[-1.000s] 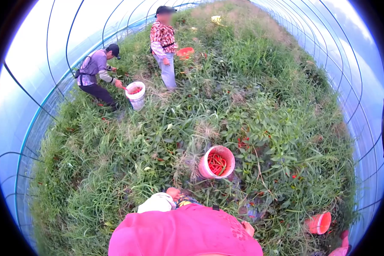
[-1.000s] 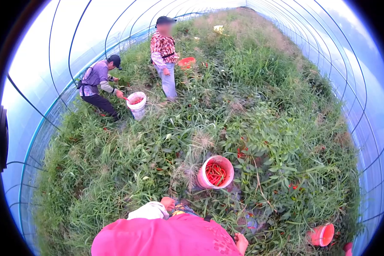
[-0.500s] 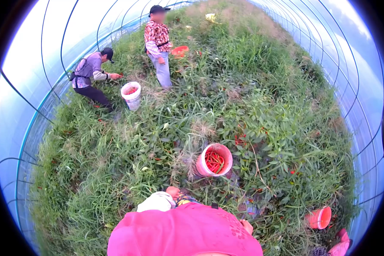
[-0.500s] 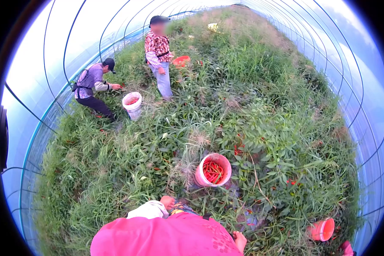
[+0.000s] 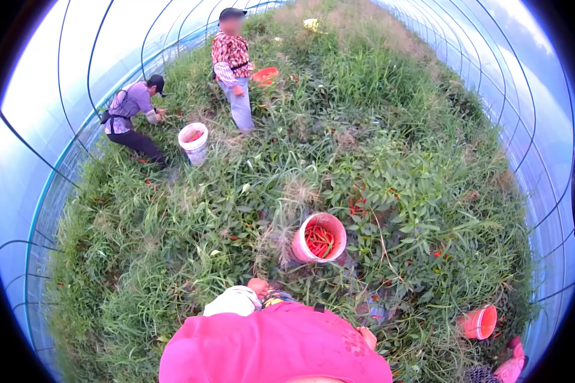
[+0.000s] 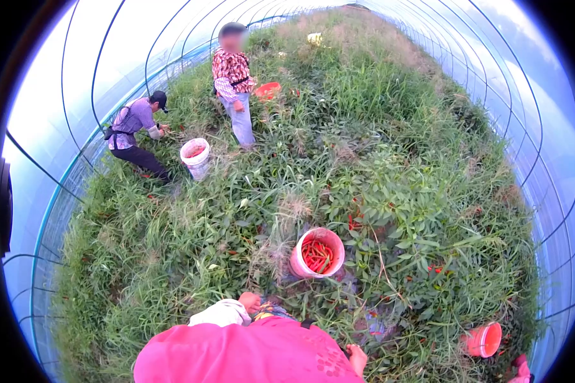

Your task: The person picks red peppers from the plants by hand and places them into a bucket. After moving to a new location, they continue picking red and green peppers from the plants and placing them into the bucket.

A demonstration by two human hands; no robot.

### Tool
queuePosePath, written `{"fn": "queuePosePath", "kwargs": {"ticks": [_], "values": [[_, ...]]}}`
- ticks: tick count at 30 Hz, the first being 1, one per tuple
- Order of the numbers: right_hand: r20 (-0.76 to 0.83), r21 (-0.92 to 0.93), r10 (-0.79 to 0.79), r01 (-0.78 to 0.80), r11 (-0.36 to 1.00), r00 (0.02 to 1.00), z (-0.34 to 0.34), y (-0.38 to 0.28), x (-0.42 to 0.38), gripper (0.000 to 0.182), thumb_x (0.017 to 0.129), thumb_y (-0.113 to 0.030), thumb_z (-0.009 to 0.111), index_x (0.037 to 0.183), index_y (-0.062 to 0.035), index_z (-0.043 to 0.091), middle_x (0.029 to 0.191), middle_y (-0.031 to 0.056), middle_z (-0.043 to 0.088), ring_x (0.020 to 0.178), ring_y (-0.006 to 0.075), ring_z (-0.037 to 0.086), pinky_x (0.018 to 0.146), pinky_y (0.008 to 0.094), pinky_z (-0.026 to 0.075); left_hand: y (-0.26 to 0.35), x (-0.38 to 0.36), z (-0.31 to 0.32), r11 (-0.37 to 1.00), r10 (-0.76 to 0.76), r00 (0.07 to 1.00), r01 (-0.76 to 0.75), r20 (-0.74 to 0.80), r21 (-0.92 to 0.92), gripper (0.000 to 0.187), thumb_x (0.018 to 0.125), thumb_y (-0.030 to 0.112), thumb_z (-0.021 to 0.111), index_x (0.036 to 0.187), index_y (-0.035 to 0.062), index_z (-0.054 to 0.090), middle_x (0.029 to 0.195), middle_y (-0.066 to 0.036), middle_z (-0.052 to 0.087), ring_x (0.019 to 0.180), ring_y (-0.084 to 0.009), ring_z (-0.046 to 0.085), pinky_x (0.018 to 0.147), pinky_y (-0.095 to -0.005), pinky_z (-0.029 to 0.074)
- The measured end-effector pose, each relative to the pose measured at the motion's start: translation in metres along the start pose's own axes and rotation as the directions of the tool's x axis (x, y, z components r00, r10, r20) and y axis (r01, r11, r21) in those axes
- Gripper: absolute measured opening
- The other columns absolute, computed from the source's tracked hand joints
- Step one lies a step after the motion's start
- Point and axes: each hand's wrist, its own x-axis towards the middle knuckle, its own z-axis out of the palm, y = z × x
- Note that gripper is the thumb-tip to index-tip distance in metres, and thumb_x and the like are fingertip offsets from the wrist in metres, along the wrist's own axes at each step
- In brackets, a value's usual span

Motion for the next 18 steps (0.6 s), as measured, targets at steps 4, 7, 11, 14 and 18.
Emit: {"fn": "queuePosePath", "kwargs": {"ticks": [4,7,11,14,18], "values": [[-0.001,-0.068,-0.005,0.005,0.998,1.000,0.005,-0.010,-0.006,0.020,0.086,-0.013,0.056,0.086,0.0043,0.066,0.074,0.0054,0.063,0.066,0.0122,0.056,0.063,0.0249,0.044,0.018,-0.037,0.010,0.998,0.060,0.994,-0.056,-0.094,0.038,0.015,0.086,0.012,0.050,0.073,0.0060,0.053,0.068,-0.004,0.056,0.051,-0.0149,0.051,0.044,-0.0318,0.037],[0.009,-0.031,-0.019,0.019,0.999,1.000,-0.003,0.008,0.008,0.020,0.087,-0.014,0.056,0.085,0.0041,0.066,0.073,0.0055,0.063,0.063,0.0126,0.056,0.060,0.0256,0.043,0.018,-0.036,0.011,0.999,0.045,0.986,-0.044,-0.159,0.008,0.012,0.083,0.012,0.056,0.077,0.0020,0.057,0.068,-0.008,0.058,0.052,-0.0177,0.054,0.044,-0.0322,0.039],[0.012,0.013,0.005,-0.005,1.000,1.000,-0.009,0.020,0.020,0.019,0.087,-0.009,0.056,0.083,0.0075,0.066,0.075,0.0088,0.065,0.069,0.0142,0.059,0.064,0.0271,0.047,0.001,0.000,0.000,0.997,0.080,0.992,-0.079,-0.093,0.018,0.015,0.082,0.015,0.059,0.078,0.0007,0.058,0.069,-0.010,0.058,0.051,-0.0199,0.054,0.044,-0.0334,0.040],[-0.002,-0.008,-0.054,0.054,0.998,0.999,-0.013,0.038,0.036,0.021,0.087,-0.010,0.056,0.082,0.0076,0.066,0.073,0.0082,0.065,0.066,0.0139,0.059,0.062,0.0277,0.047,-0.008,0.039,-0.023,0.865,0.333,0.886,-0.423,0.323,0.270,0.017,0.084,0.018,0.058,0.079,0.0017,0.059,0.071,-0.010,0.060,0.055,-0.0212,0.058,0.047,-0.0359,0.043],[-0.007,-0.155,-0.034,0.033,0.987,0.999,-0.015,0.034,0.034,0.021,0.087,-0.011,0.058,0.082,0.0077,0.067,0.073,0.0083,0.065,0.065,0.0133,0.059,0.063,0.0273,0.047,0.011,0.010,-0.008,0.864,0.212,0.935,-0.315,0.284,0.392,0.011,0.076,0.003,0.055,0.072,0.0062,0.046,0.063,0.000,0.045,0.057,-0.0138,0.055,0.050,-0.0298,0.043]]}}
